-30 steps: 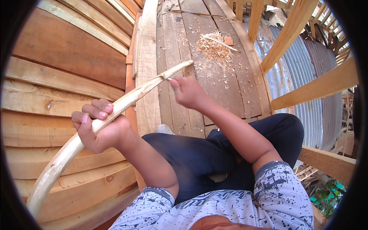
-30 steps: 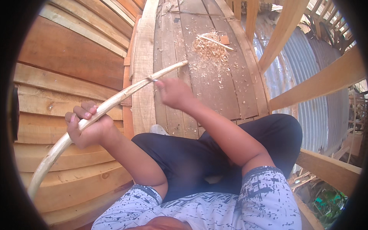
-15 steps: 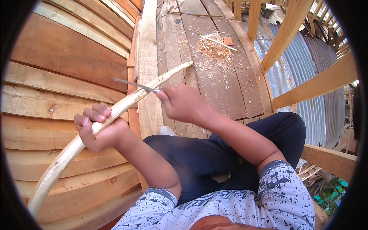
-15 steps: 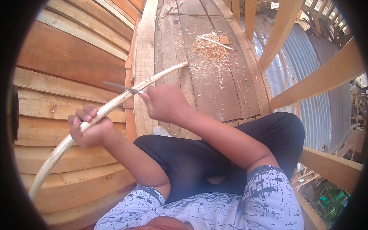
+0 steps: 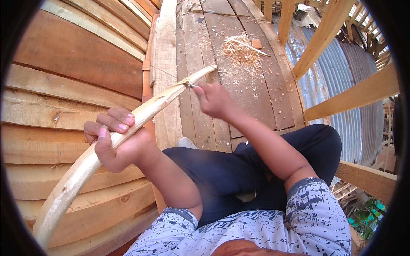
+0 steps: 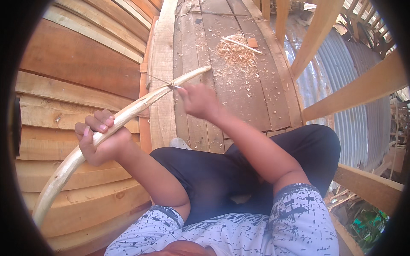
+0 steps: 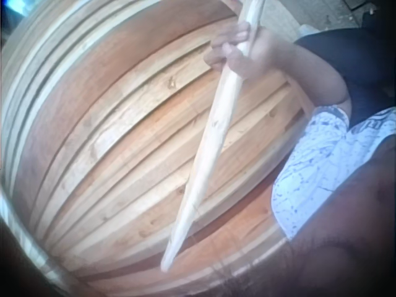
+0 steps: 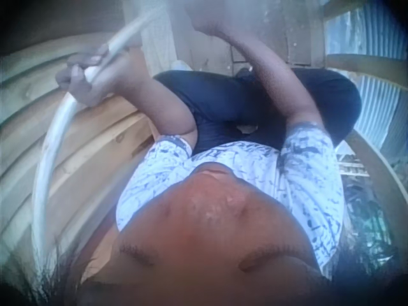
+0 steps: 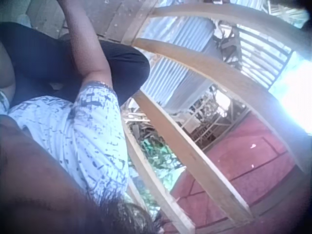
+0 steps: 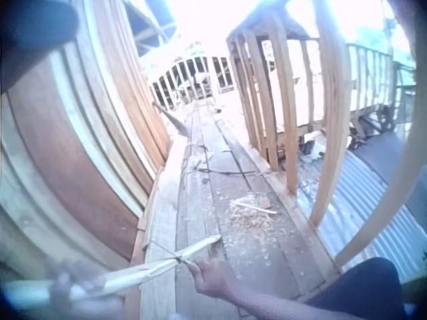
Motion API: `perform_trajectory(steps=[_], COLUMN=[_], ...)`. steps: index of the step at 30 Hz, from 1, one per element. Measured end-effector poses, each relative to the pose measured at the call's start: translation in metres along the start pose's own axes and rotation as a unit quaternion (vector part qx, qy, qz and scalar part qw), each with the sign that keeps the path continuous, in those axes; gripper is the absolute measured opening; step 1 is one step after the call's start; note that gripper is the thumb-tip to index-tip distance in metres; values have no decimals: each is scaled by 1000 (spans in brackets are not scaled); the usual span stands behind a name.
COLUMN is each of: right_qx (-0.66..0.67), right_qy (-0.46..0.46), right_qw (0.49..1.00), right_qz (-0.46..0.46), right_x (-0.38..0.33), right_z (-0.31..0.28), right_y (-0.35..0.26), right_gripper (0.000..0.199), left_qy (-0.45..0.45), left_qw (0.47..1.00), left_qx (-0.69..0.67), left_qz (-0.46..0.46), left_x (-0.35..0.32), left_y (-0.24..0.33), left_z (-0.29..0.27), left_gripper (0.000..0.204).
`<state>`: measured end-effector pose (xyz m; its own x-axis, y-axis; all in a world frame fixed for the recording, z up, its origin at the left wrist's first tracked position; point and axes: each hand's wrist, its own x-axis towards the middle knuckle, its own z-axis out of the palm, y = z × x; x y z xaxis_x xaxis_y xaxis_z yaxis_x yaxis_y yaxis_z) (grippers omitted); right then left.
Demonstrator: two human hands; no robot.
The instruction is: The person sits cross-legged on a wooden floor and uses a small knife to carve a long, curved piece of light-colored wood. They hold the wood with their left hand and repeatedly scrape the surface with the knife in their right hand, producing wood shavings that fall onto the floor.
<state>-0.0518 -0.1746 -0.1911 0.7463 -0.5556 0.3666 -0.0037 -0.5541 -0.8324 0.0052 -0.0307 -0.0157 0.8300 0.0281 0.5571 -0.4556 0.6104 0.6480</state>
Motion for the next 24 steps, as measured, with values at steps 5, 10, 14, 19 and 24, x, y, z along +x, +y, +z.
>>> perform_trajectory(steps=[5, 10, 14, 19, 24], right_qx=[-10, 17, -3, -22, -101], right_qy=[-75, -15, -64, -41, -86], right_qw=[997, 997, 996, 997, 980], right_qz=[12, 76, 60, 53, 148], right_x=[-10, 6, -9, -1, 7], right_z=[-13, -5, 0, 2, -11], right_y=[-73, -25, -43, -22, 2], right_gripper=[33, 35, 36, 38, 39], left_qy=[14, -4, 20, 0, -85], left_qw=[1000, 1000, 1000, 1000, 996], left_qx=[-12, -4, -9, -12, -23], left_qz=[9, 5, 9, -2, 17], left_x=[4, 1, 4, 0, 0], left_y=[0, -2, -4, -3, -3], left_z=[-11, -3, -11, -3, -5], left_gripper=[16, 16, 17, 16, 16])
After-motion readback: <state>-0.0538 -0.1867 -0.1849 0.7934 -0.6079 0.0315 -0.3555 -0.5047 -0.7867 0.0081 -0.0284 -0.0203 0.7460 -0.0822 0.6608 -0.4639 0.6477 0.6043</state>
